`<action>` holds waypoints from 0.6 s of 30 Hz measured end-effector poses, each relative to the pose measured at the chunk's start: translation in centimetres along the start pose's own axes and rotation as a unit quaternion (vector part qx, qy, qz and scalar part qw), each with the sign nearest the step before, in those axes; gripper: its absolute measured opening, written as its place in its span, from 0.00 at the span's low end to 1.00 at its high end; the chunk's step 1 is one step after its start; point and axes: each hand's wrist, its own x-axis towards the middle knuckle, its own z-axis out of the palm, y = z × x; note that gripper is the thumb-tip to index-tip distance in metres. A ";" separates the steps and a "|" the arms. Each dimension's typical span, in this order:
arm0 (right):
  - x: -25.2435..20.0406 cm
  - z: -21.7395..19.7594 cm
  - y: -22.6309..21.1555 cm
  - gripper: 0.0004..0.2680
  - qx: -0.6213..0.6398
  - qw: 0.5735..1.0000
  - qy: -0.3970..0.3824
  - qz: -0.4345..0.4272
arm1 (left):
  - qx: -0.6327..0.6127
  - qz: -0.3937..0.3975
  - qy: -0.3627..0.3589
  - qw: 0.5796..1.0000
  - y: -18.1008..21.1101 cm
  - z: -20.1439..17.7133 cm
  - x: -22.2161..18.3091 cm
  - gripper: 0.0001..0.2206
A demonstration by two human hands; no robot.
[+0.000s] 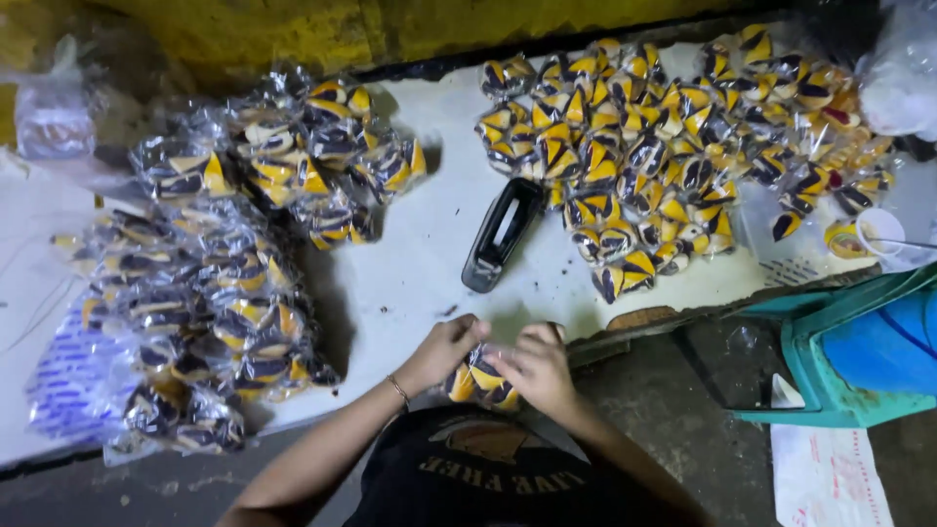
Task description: Sealing small plastic bags containing pastries using a manual tape dispenser at a packaging station.
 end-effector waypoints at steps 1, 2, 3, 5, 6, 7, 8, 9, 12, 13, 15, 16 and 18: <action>0.4 -0.4 -1.0 0.07 0.148 0.966 -0.043 0.206 | 0.005 0.004 0.002 1.000 -0.5 0.8 -0.9 0.18; 1.0 -0.7 -1.8 0.12 0.285 0.868 -0.081 0.398 | 0.011 0.009 0.005 1.000 -1.0 1.5 -1.6 0.17; -0.5 -0.1 -1.1 0.12 0.287 0.868 -0.084 0.397 | 0.010 0.007 0.008 1.000 -1.7 2.5 -2.2 0.17; -2.9 1.3 0.6 0.07 0.411 0.789 -0.109 0.443 | -0.001 0.020 0.070 0.997 -2.9 4.0 -2.9 0.11; -1.9 -0.1 -0.3 0.07 0.413 0.789 -0.113 0.440 | -0.001 0.020 0.075 0.997 -2.8 4.3 -3.1 0.11; -0.9 -1.5 -1.3 0.14 0.502 0.736 -0.092 0.445 | -0.018 0.021 0.116 0.993 -2.8 4.6 -3.4 0.09; -0.1 -2.9 -2.4 0.21 0.584 0.673 -0.072 0.448 | -0.036 0.021 0.157 0.987 -2.9 5.1 -3.9 0.07; 0.1 -2.6 -2.2 0.21 0.586 0.672 -0.077 0.447 | -0.037 0.019 0.162 0.986 -2.3 4.6 -3.8 0.07; 0.1 -2.6 -2.0 0.06 0.507 0.739 -0.114 0.429 | -0.028 0.088 0.200 0.976 -3.2 4.1 -3.4 0.12; 0.3 -3.0 -1.9 0.05 0.463 0.819 -0.104 0.323 | -0.093 0.039 0.203 0.974 -5.1 4.1 -2.7 0.11; -0.2 -2.1 -1.3 0.04 0.413 0.882 -0.095 0.206 | -0.159 -0.008 0.210 0.965 -5.7 4.1 -2.7 0.12; -1.1 -0.8 -0.9 0.03 0.297 0.952 -0.071 0.019 | -0.170 -0.014 0.100 0.980 -4.4 4.4 -3.4 0.11; -2.7 -0.1 -0.6 0.04 0.167 0.970 -0.042 -0.169 | -0.182 -0.019 -0.009 0.983 -4.4 5.0 -3.8 0.10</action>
